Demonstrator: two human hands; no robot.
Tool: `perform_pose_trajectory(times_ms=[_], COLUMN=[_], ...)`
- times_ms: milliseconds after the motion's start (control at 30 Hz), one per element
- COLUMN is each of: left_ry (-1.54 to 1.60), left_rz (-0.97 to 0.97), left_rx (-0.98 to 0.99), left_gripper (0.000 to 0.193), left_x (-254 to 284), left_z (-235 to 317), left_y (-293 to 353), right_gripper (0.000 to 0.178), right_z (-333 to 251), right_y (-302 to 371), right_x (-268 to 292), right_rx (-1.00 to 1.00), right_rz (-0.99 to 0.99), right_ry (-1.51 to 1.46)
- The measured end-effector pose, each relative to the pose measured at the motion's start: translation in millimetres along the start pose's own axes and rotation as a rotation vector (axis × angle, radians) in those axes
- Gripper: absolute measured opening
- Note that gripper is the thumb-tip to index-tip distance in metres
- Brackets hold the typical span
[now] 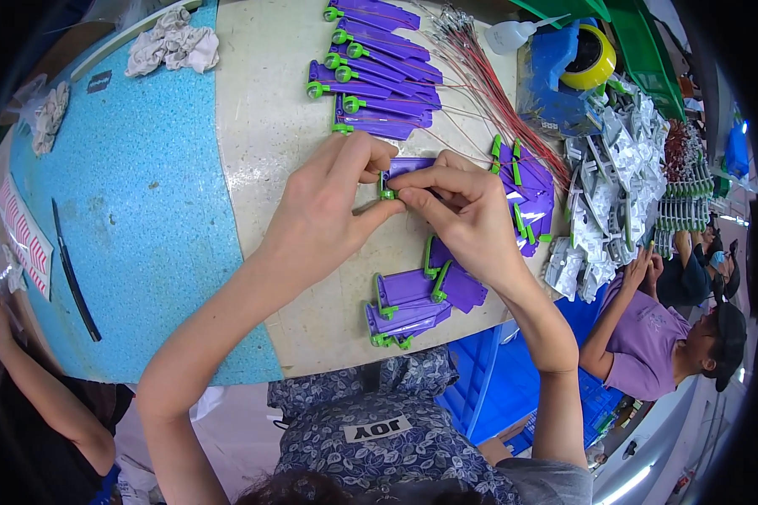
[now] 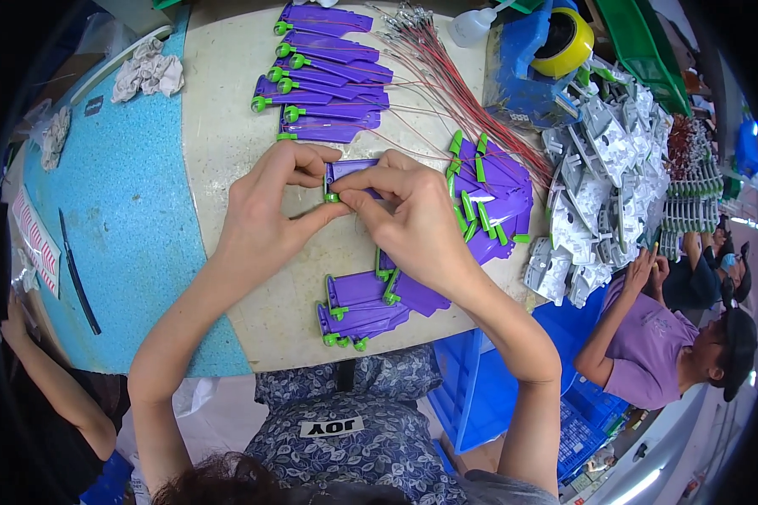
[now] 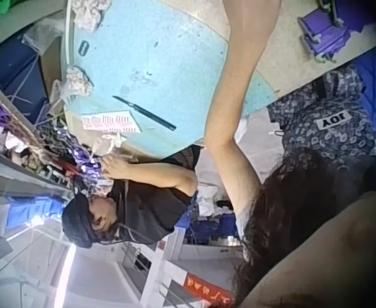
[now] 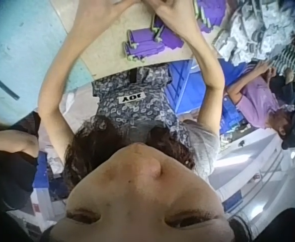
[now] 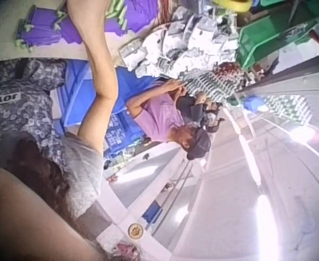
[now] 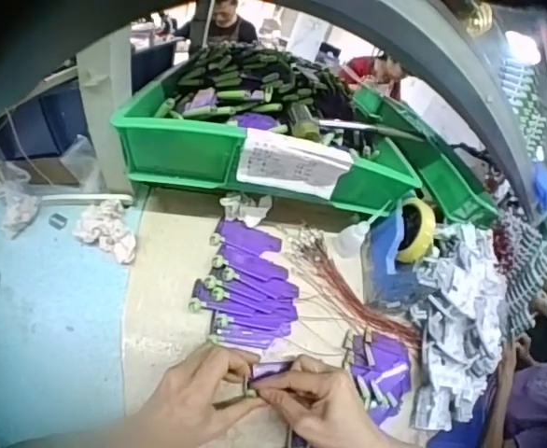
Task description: The person assembles plastic components with wires by hand, then applies adhesive from a bottle to secure the parts.
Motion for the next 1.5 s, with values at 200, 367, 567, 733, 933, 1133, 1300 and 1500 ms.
perform_pose_trajectory(times_ms=[200,367,567,733,933,1133,1300,1500], left_ry=[0.028,-0.032,-0.198,-0.437,-0.343,-0.319,-0.319,-0.374], left_rz=[0.005,-0.005,-0.037,-0.135,-0.196,-0.201,-0.177,-0.343], left_rx=[0.002,0.0,-0.101,-0.329,-0.388,-0.355,-0.296,-0.424], left_gripper=[0.042,0.044,0.038,0.032,0.031,0.032,0.03,0.027], left_x=[0,-3,-9,-14,-15,-17,-16,-29], left_z=[1,0,15,27,24,26,21,31], left_y=[-1,0,-2,-6,-8,-10,-10,-18], right_gripper=[0.012,0.007,0.01,0.011,0.008,0.013,0.018,0.016], right_z=[-1,-39,10,7,-28,10,16,14], right_y=[0,-10,-18,-21,-4,-31,-34,-29], right_x=[-1,8,28,41,32,36,36,48], right_rx=[-0.088,0.322,-0.117,-0.064,0.324,0.063,0.055,0.051], right_rz=[-0.015,0.076,0.117,0.182,-0.085,0.105,0.193,0.275], right_ry=[0.047,0.371,0.292,0.391,0.507,0.173,0.353,0.372])
Point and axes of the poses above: each hand's wrist, its own y-axis away from the middle knuckle, its own x-axis out of the back of the hand, z = x × y, the point moved 9 cm from there along -y, towards the middle knuckle, and after that the axes turned 15 degrees about y, right-handed, at the moved point
